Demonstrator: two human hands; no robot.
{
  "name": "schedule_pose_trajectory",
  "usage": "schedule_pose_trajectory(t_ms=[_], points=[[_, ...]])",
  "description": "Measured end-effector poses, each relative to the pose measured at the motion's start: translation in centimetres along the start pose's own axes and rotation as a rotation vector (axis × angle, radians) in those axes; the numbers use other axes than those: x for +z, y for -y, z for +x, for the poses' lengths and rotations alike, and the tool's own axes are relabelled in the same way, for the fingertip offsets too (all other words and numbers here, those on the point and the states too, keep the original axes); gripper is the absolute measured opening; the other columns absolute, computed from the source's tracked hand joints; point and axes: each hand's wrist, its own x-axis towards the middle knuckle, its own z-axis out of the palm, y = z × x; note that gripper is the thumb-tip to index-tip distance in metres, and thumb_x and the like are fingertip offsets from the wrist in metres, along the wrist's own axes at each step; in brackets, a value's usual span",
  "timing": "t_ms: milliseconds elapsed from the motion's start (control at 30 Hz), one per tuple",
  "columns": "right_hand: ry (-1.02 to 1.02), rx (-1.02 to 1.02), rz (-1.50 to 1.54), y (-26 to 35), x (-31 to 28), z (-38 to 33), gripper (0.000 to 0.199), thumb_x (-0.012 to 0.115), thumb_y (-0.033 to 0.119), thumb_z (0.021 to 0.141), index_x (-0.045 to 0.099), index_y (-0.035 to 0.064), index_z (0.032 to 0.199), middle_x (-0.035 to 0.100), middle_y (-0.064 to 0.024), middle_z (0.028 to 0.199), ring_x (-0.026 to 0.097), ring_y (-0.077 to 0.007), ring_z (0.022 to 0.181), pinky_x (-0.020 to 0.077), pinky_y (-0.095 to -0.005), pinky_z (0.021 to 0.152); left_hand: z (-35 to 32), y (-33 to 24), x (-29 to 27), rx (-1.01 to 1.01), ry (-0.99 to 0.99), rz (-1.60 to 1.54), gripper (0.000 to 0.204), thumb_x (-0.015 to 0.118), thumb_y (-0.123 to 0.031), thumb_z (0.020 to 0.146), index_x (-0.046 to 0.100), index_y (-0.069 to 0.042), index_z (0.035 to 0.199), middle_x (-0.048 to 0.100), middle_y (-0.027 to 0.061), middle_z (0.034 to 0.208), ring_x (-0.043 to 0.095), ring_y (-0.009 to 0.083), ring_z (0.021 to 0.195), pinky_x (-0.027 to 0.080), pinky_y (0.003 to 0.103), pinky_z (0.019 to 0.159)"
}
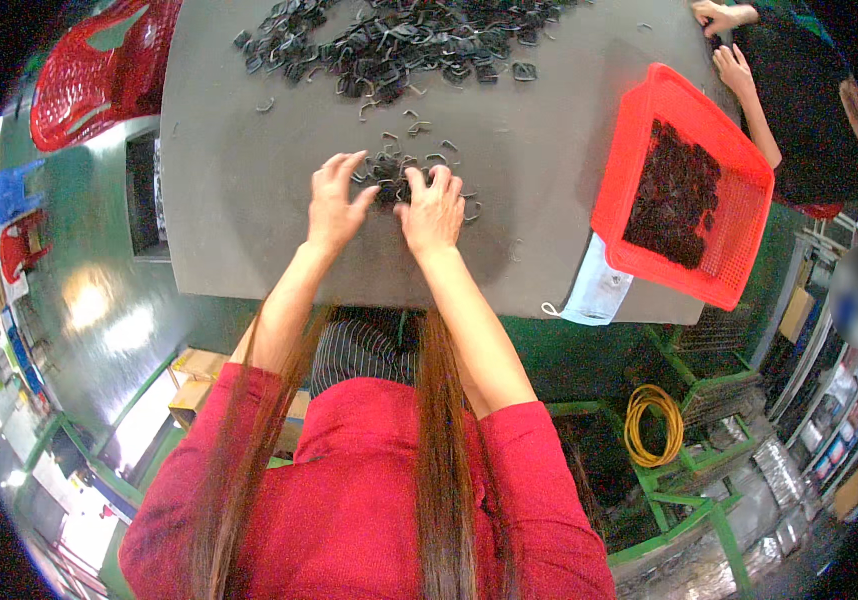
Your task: The person sorts small black plastic fasteners and metal hooks on a table. They pick up the fasteners, separate them from the hooks, and place the fasteners into a red basket. The person also moves a yellow basket and a face mask on the table.
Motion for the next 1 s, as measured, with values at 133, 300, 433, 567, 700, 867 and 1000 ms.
schedule_pose_trajectory(t_ms=[133, 300, 433, 567, 700, 867, 1000], points=[[-0.121, 0.017, 0.110, -4.5, 1.2, 3.8, 0.020, 0.067, 0.009, 0.071, 0.061, 0.0125, 0.089, 0.056, -0.0092, 0.090, 0.057, -0.0318, 0.082, 0.0497, -0.0360, 0.071, 1.6, -1.0, 2.3, 0.104, 0.084, 0.098, 0.046, 0.069, -0.018, 0.073, 0.054, -0.014, 0.116, 0.048, 0.0081, 0.116, 0.045, 0.0297, 0.108, 0.042, 0.038, 0.089], [0.122, 0.433, 1.228, -8.5, -4.4, 6.1, 0.024, 0.066, 0.004, 0.079, 0.061, 0.0028, 0.102, 0.062, -0.0061, 0.096, 0.059, -0.0121, 0.086, 0.0539, -0.0266, 0.067, 3.6, -0.7, 1.0, -0.036, 0.086, -0.084, 0.026, 0.064, -0.018, 0.079, 0.057, -0.013, 0.103, 0.053, 0.0087, 0.106, 0.054, 0.0279, 0.098, 0.047, 0.037, 0.079], [0.102, 0.454, 0.945, -10.8, -6.0, 5.6, 0.024, 0.062, 0.002, 0.081, 0.060, 0.0035, 0.105, 0.062, -0.0057, 0.099, 0.059, -0.0114, 0.087, 0.0534, -0.0285, 0.065, 4.8, 0.3, 0.0, -0.183, 0.152, -0.209, 0.015, 0.059, -0.019, 0.084, 0.059, -0.010, 0.096, 0.062, 0.0132, 0.095, 0.060, 0.0272, 0.090, 0.047, 0.037, 0.076], [0.099, 0.598, 1.328, -10.9, -6.3, 4.8, 0.018, 0.063, 0.013, 0.083, 0.061, 0.0050, 0.099, 0.058, -0.0008, 0.083, 0.057, -0.0100, 0.077, 0.0518, -0.0280, 0.067, 6.1, 0.8, -1.6, -0.420, 0.334, -0.720, 0.018, 0.062, -0.020, 0.085, 0.062, -0.005, 0.094, 0.065, 0.0044, 0.084, 0.060, 0.0142, 0.081, 0.046, 0.027, 0.072], [0.050, 0.487, 0.563, -8.9, -5.0, 5.4, 0.032, 0.069, 0.029, 0.076, 0.060, 0.0040, 0.093, 0.062, -0.0070, 0.084, 0.061, -0.0192, 0.079, 0.0492, -0.0336, 0.067, 7.4, 1.1, -3.2, -0.308, 0.220, -0.480, 0.022, 0.064, -0.022, 0.082, 0.064, -0.003, 0.093, 0.066, 0.0036, 0.079, 0.058, 0.0118, 0.074, 0.046, 0.028, 0.069], [0.121, 0.400, 0.298, -6.7, -2.2, 5.4, 0.028, 0.075, 0.025, 0.070, 0.058, 0.0074, 0.083, 0.062, -0.0062, 0.074, 0.061, -0.0222, 0.072, 0.0467, -0.0359, 0.062, 5.6, 1.9, -4.7, -0.360, 0.262, -0.507, 0.015, 0.062, -0.014, 0.084, 0.066, -0.005, 0.095, 0.065, -0.0008, 0.078, 0.055, 0.0041, 0.070, 0.045, 0.022, 0.064], [0.367, 0.470, 1.467, -9.7, -4.9, 3.6, 0.014, 0.069, 0.015, 0.077, 0.056, 0.0103, 0.082, 0.057, 0.0033, 0.070, 0.053, -0.0052, 0.061, 0.0382, -0.0191, 0.050, 5.7, 2.3, -6.5, -0.412, 0.273, -0.761, 0.014, 0.057, -0.017, 0.089, 0.066, -0.007, 0.091, 0.064, -0.0002, 0.079, 0.057, 0.0074, 0.074, 0.046, 0.023, 0.064]])
